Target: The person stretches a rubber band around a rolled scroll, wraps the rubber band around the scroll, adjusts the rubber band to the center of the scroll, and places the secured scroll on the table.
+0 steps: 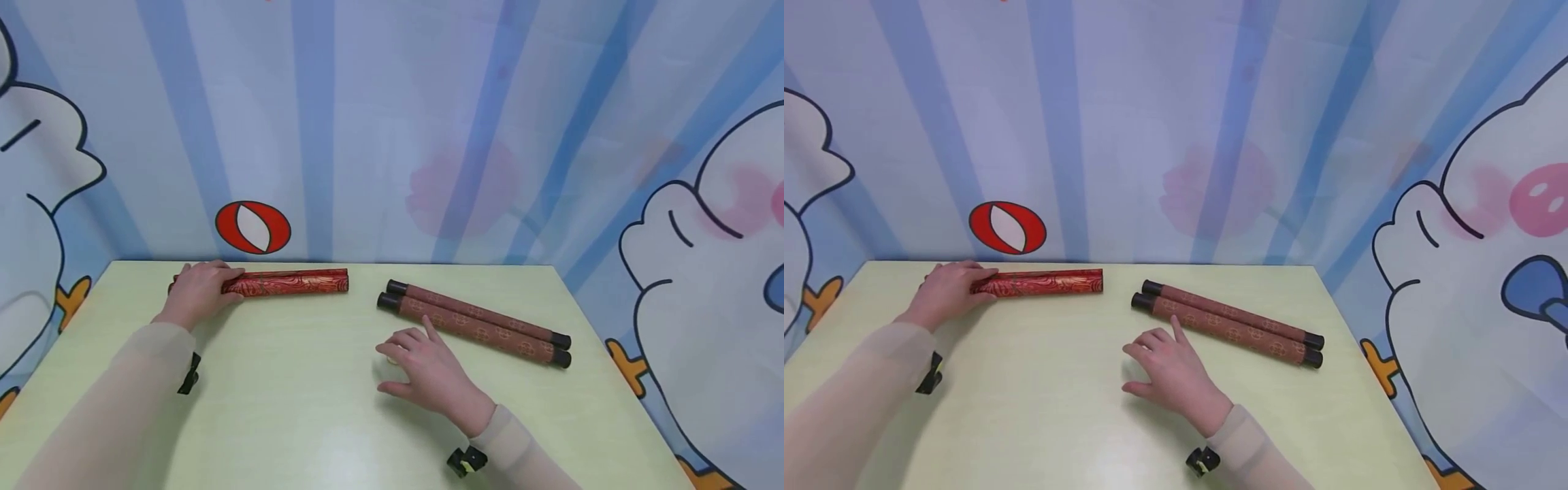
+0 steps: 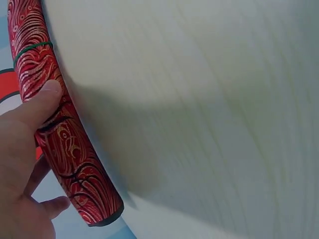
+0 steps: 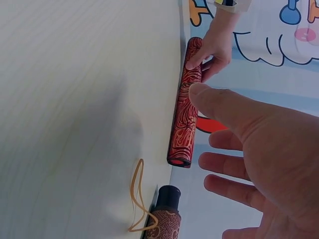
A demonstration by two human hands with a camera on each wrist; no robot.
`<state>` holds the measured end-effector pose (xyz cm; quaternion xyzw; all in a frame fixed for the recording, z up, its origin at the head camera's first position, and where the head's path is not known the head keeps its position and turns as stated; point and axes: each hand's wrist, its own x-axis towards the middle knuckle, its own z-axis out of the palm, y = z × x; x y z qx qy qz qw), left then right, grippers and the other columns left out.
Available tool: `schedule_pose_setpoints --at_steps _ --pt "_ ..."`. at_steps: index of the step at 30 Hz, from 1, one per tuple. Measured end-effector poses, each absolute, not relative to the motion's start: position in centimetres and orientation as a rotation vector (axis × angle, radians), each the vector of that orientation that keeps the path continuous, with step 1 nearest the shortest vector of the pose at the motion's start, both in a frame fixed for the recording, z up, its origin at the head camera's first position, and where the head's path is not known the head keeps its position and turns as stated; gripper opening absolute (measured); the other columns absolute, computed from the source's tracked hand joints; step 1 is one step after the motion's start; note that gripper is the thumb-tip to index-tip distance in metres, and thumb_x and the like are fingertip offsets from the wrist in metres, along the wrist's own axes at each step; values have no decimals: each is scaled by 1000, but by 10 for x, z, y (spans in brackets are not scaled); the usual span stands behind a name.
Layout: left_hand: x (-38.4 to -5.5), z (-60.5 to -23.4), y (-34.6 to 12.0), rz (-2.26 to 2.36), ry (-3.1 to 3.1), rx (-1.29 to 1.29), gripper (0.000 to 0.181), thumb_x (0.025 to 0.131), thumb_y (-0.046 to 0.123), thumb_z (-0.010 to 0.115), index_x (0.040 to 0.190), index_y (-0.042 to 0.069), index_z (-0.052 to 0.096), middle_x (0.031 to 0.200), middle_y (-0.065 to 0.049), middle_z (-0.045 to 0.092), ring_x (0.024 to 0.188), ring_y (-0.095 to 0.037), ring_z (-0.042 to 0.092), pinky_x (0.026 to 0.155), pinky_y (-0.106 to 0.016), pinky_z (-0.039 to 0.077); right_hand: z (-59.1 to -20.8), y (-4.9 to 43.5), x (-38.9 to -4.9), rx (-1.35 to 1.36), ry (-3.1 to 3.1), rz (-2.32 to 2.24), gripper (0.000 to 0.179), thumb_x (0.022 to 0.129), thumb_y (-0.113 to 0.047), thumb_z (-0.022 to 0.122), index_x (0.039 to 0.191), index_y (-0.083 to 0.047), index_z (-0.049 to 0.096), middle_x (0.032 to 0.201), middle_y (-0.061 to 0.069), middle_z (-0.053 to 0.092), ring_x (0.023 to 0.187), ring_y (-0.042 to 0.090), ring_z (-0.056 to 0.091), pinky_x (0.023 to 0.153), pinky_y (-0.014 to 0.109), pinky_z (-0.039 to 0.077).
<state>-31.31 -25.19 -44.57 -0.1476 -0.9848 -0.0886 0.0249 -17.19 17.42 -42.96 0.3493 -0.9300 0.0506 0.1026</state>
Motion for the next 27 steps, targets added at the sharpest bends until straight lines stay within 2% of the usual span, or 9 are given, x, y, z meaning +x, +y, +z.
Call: schedule_pose_setpoints --at_steps 8,18,27 --pt "-318 -449 -248 -294 -3089 -417 62 97 21 79 152 1 56 146 -32 58 137 -57 49 113 -86 23 -431 181 -169 1012 -2753 149 56 87 -50 87 131 -18 74 125 0 73 122 25 66 121 70 33" --pt "-316 -452 -244 -293 -3114 -411 65 99 13 76 156 -1 49 151 -33 53 141 -56 46 114 -86 20 -432 187 -170 999 -2753 164 51 88 -48 87 127 -18 75 123 -1 74 121 25 66 121 69 33" --pt "-317 -454 -243 -276 -3110 -386 71 99 14 76 161 3 43 157 -34 46 146 -56 38 116 -85 15 -428 196 -174 957 -2768 189 49 89 -46 87 127 -17 76 122 2 74 121 28 67 121 68 35"
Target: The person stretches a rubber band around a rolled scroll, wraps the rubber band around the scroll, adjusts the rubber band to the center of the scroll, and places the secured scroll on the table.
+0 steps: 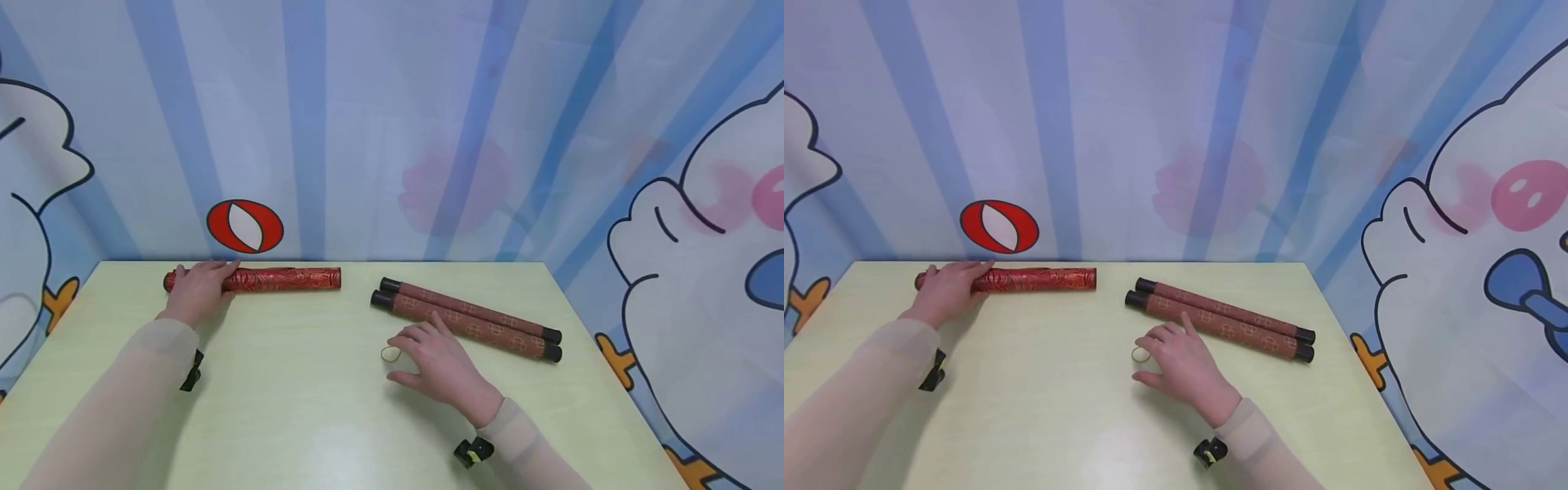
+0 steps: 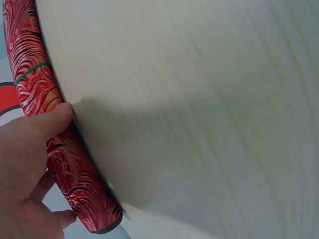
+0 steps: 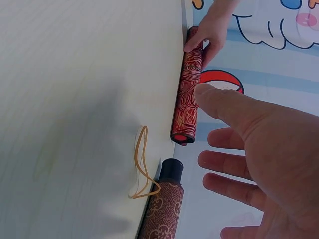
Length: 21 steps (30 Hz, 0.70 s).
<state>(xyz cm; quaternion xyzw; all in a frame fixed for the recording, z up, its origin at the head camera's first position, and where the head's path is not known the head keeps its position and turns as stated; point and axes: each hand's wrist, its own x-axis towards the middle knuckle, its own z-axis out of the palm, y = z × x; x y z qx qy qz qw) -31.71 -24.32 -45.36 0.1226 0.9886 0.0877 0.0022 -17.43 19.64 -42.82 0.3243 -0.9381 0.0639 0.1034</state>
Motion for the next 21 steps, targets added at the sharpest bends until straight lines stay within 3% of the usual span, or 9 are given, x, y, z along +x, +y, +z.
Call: schedule_pose_setpoints --at_steps 9,21 --pt "-308 -446 -254 280 3144 370 74 98 18 78 162 3 42 162 -34 37 151 -58 26 118 -84 11 -422 198 -181 946 -2764 178 50 91 -45 86 128 -14 75 123 4 74 123 29 66 123 64 34" --pt "-277 -403 -238 419 3131 457 79 99 28 78 164 7 40 164 -33 35 148 -60 31 117 -84 14 -417 209 -194 1003 -2714 148 45 91 -36 88 126 -10 77 122 7 74 123 32 66 120 65 38"
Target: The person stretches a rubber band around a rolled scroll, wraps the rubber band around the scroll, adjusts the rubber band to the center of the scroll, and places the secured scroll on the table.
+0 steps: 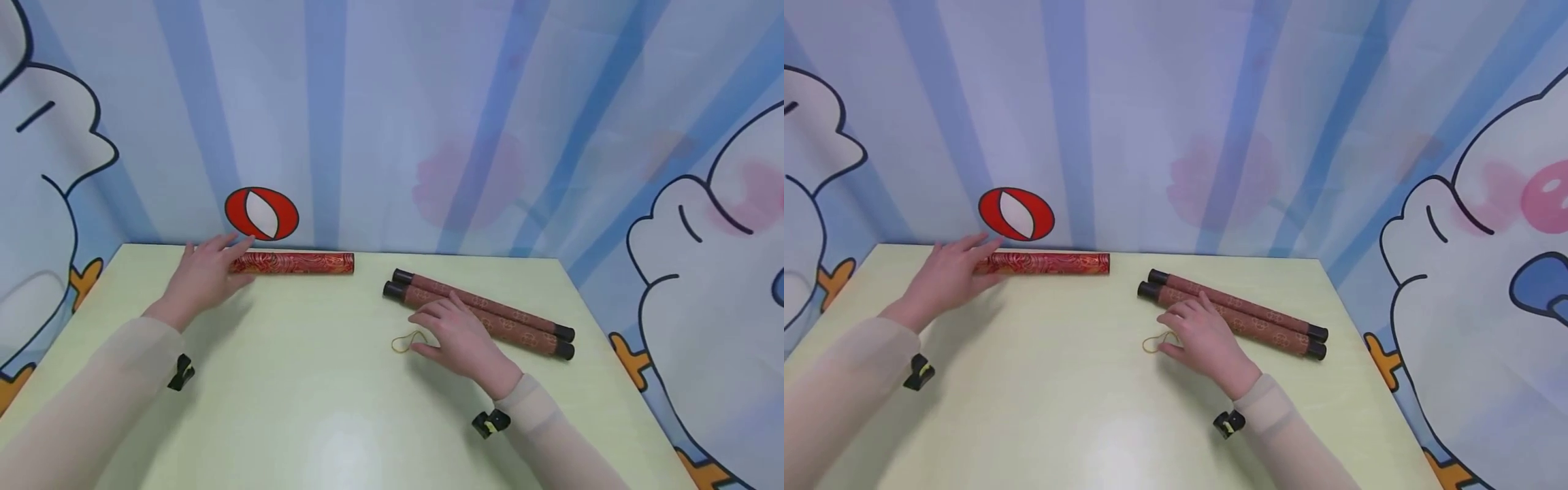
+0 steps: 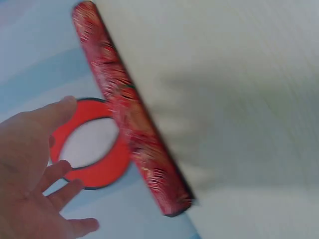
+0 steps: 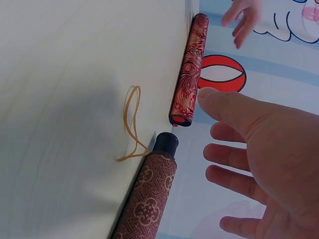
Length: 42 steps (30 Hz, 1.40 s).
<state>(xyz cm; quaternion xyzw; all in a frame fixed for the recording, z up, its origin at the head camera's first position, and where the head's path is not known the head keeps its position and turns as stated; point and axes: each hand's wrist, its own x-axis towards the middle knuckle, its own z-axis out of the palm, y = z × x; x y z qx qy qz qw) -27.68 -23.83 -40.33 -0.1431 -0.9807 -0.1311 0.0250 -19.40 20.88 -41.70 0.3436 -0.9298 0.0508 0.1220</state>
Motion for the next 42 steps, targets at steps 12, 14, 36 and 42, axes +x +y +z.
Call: schedule_pose_setpoints --at_steps 12,14,36,42 --pt "-224 -371 -199 -476 -3022 -439 80 99 32 78 164 6 40 160 -31 44 144 -53 45 104 -70 50 -417 216 -201 1075 -2694 115 38 90 -25 89 123 -9 77 120 8 74 121 31 68 118 61 42" --pt "-215 -370 -194 -490 -3000 -438 79 98 31 79 163 6 43 157 -30 47 142 -51 48 102 -68 53 -419 217 -202 1092 -2692 114 38 90 -23 89 124 -9 77 120 8 74 120 31 68 118 61 43" --pt "-162 -409 -161 -370 -2812 -586 66 91 32 87 146 3 64 142 -25 63 124 -44 66 93 -58 60 -446 212 -214 1221 -2591 -49 29 83 -12 93 109 -12 80 110 5 73 107 26 67 103 45 55" --pt "-157 -413 -153 -399 -2821 -587 58 91 31 87 138 2 70 136 -22 66 121 -40 68 92 -57 61 -450 210 -217 1238 -2565 -61 25 83 -8 92 105 -12 81 108 5 74 106 25 68 103 45 55"
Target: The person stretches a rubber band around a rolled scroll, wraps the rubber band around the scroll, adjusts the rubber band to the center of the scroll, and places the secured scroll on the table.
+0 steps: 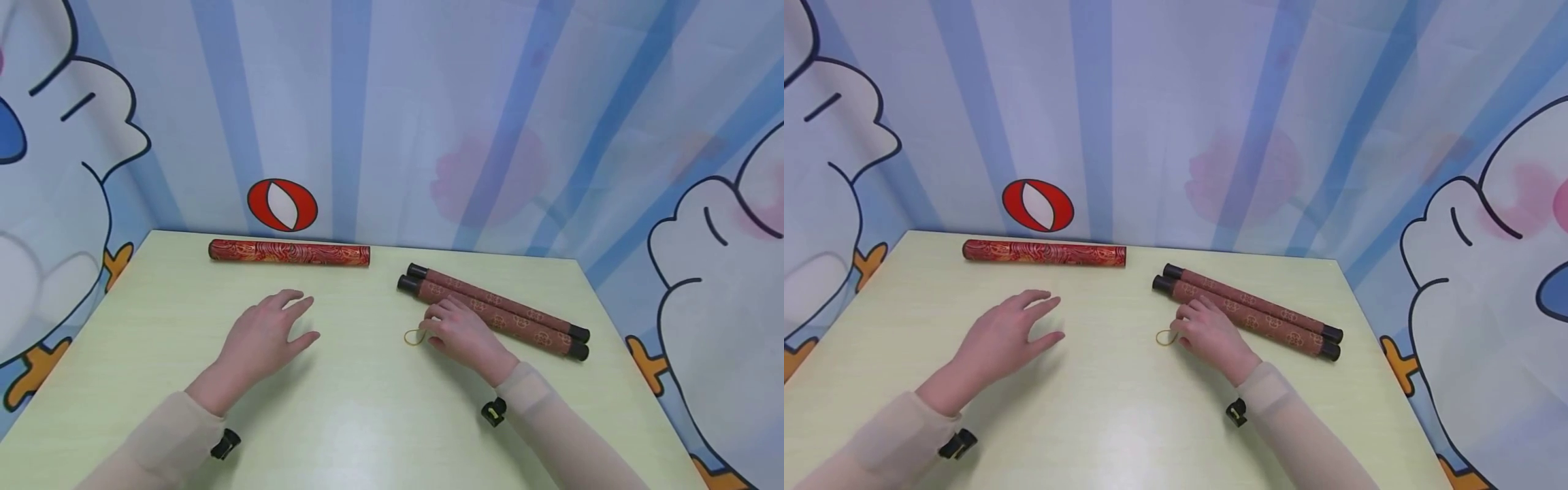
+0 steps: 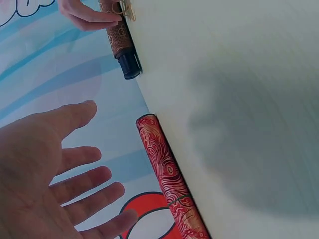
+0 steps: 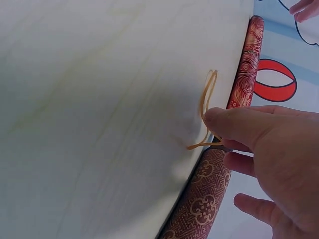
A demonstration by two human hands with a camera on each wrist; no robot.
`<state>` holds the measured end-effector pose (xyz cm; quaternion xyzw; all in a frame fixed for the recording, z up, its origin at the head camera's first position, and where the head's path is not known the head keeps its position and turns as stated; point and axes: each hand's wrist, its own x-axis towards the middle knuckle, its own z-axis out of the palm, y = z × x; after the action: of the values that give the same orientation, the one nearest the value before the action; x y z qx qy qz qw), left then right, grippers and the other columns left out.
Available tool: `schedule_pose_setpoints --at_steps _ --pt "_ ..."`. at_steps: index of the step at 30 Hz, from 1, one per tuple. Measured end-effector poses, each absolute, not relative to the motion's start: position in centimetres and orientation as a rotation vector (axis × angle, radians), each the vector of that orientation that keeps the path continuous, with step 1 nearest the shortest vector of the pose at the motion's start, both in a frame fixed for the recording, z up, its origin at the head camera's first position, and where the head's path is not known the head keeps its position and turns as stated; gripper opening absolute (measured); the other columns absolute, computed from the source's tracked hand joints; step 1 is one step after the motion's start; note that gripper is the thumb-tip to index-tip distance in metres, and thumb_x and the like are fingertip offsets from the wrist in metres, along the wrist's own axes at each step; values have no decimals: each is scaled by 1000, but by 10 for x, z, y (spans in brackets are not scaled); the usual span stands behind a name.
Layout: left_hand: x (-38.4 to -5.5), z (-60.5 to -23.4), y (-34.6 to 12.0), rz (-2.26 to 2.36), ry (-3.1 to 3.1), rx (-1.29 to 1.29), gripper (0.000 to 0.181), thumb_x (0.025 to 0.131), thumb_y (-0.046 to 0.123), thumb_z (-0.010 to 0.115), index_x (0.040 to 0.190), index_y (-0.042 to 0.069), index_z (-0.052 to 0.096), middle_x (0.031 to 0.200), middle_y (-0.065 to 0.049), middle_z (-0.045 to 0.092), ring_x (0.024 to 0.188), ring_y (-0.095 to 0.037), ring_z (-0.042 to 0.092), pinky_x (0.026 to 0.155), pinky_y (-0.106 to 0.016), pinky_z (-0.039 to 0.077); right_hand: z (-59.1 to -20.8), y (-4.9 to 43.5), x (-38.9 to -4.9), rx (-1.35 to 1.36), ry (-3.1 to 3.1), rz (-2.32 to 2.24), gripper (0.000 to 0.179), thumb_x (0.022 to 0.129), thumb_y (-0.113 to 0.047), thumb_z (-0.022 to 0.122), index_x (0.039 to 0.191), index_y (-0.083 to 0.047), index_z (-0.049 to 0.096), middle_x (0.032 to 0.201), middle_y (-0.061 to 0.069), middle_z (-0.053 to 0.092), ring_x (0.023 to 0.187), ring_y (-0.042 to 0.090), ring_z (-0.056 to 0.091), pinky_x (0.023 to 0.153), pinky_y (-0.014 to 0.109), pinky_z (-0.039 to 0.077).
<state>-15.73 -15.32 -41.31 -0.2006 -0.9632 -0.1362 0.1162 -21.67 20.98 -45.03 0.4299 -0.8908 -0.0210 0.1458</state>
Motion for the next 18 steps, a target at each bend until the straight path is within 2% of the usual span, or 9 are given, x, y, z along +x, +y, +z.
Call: schedule_pose_setpoints --at_steps 12,18 --pt "-152 -421 -148 -468 -2810 -580 47 90 29 88 128 4 76 126 -16 70 114 -35 70 88 -52 62 -461 206 -226 1254 -2508 -87 14 85 -8 90 92 -14 79 102 3 71 99 24 66 99 43 56" --pt "-152 -427 -146 -500 -2791 -593 44 89 29 89 125 5 77 123 -14 71 111 -32 71 87 -50 63 -464 206 -229 1249 -2515 -77 9 89 -9 87 91 -14 79 100 2 71 97 23 65 96 42 57"
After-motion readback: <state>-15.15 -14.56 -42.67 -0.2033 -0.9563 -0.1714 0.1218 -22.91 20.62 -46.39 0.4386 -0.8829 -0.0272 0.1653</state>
